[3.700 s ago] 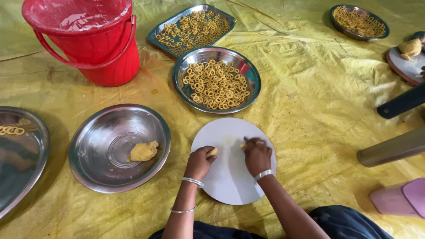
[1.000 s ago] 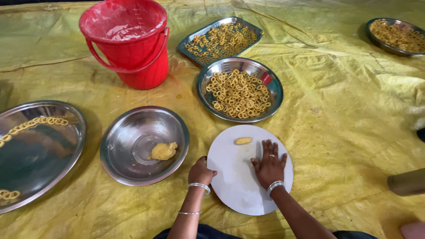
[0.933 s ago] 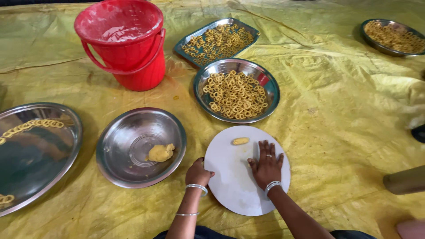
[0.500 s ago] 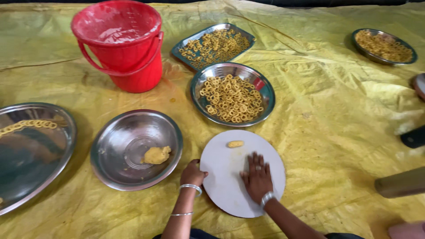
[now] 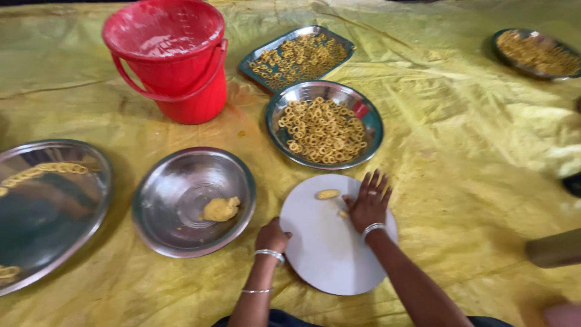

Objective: The person rolls small pieces of dough into thin ropes on a white board, then joins the ends to form rings. The finished rings are placed into a metal bowl. The person repeats this process with multiple pieces of dough.

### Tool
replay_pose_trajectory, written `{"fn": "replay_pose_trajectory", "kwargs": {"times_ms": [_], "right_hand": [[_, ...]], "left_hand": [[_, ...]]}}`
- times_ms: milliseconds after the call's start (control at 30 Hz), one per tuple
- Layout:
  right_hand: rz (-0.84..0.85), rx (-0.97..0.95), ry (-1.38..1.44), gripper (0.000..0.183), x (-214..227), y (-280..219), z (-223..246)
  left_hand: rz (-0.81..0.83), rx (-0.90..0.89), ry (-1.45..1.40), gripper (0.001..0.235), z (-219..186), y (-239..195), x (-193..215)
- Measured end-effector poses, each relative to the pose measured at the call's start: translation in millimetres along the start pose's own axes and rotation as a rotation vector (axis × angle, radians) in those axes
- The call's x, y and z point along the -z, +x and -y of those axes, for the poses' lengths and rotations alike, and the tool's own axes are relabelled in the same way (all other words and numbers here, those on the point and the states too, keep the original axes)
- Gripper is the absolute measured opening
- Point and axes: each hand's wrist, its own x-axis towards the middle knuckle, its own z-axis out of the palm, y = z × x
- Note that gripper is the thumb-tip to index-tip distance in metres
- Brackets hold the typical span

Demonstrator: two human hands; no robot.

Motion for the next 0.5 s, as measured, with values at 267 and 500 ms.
{"fn": "replay_pose_trajectory", "kwargs": {"times_ms": [267, 500], "right_hand": [[0.559, 0.337, 0.069, 0.097, 9.3, -155.1, 24.1], [0.321, 0.263, -0.018, 0.091, 10.9, -92.7, 18.6]], "left_hand": [[-0.009, -0.016, 0.051, 0.056, 10.8, 14.4, -13.1], [0.055, 0.054, -0.042, 0.042, 10.1, 7.5, -9.5]]}}
